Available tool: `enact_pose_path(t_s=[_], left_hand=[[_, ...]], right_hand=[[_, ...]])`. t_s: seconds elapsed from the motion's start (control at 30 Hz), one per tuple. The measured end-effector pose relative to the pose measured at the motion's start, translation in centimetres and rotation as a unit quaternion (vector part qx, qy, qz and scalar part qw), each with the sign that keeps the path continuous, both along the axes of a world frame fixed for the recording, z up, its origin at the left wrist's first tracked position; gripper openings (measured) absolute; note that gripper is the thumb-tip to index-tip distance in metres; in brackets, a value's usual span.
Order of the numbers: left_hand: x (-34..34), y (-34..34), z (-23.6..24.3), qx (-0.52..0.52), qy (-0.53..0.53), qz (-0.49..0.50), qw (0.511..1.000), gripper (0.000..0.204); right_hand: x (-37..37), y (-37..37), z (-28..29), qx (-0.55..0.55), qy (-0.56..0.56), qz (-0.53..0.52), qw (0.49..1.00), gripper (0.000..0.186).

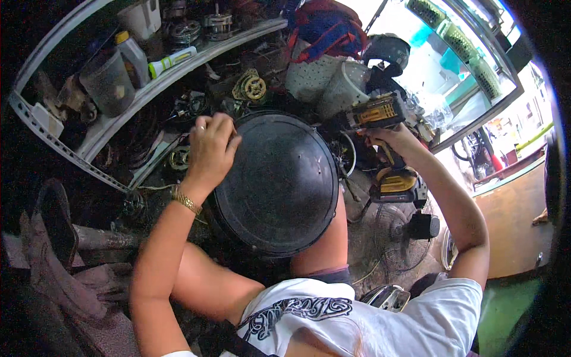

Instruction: The person unscrews the center component of a black circular fan base using a power drill, removes the component to expose wires, uses a multimeter to test internal electrical parts, and cuts and strips wires with scissors and pliers.

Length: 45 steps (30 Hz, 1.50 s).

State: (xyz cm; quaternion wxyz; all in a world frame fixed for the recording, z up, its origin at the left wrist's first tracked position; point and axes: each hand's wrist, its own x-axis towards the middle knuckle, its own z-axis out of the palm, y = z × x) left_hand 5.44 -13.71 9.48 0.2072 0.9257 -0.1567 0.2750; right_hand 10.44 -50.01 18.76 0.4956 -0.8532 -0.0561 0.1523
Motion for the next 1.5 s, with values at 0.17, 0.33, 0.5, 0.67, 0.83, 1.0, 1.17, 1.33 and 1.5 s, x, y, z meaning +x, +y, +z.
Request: enact_pose_path(t_s=[0.17, 0.33, 0.5, 0.67, 0.83, 1.0, 1.17, 1.33, 1.5], left_hand=[[4.5, -3.7, 1.6, -0.148, 0.068, -0.136, 0.977, 0.009], [10.9, -11.3, -1.0, -0.019, 0.07, -0.184, 0.98, 0.016], [13.2, -14.2, -4.3, 0.166, 0.028, -0.196, 0.966, 0.026], [13.4, -14.5, -5.3, 0.13, 0.003, -0.198, 0.972, 0.019], [13.3, -14.3, -5.0, -0.037, 0.035, -0.187, 0.981, 0.023], [12.5, -13.9, -4.8, -0.302, 0.022, -0.171, 0.937, 0.023], [6.9, -13.6, -3.4, -0.435, 0.301, -0.274, 0.803, 0.02], [-0.3, -14.5, -5.2, 0.016, 0.144, -0.395, 0.907, 0.007], [-1.0, -14.5, -5.6, -0.054, 0.147, -0.451, 0.879, 0.006]], right_hand=[[-0.7, 0.4, -1.6, 0.096, -0.045, 0.021, 0.994, 0.044], [-0.7, -1.3, -2.9, 0.075, -0.046, -0.039, 0.995, 0.034], [-1.2, -0.6, -3.6, 0.008, -0.119, -0.088, 0.989, 0.029], [-2.2, -2.0, -4.2, 0.067, -0.156, -0.013, 0.985, 0.027], [-7.3, -2.8, -2.9, 0.018, -0.133, -0.134, 0.982, 0.03], [-13.7, -5.4, -3.6, 0.024, -0.044, -0.135, 0.99, 0.042], [-18.1, -6.1, -4.6, -0.102, 0.074, -0.145, 0.981, 0.036], [-19.9, -6.6, -6.1, -0.069, 0.036, -0.08, 0.994, 0.034], [-20.7, -6.5, -6.6, -0.105, 0.031, -0.063, 0.992, 0.034]])
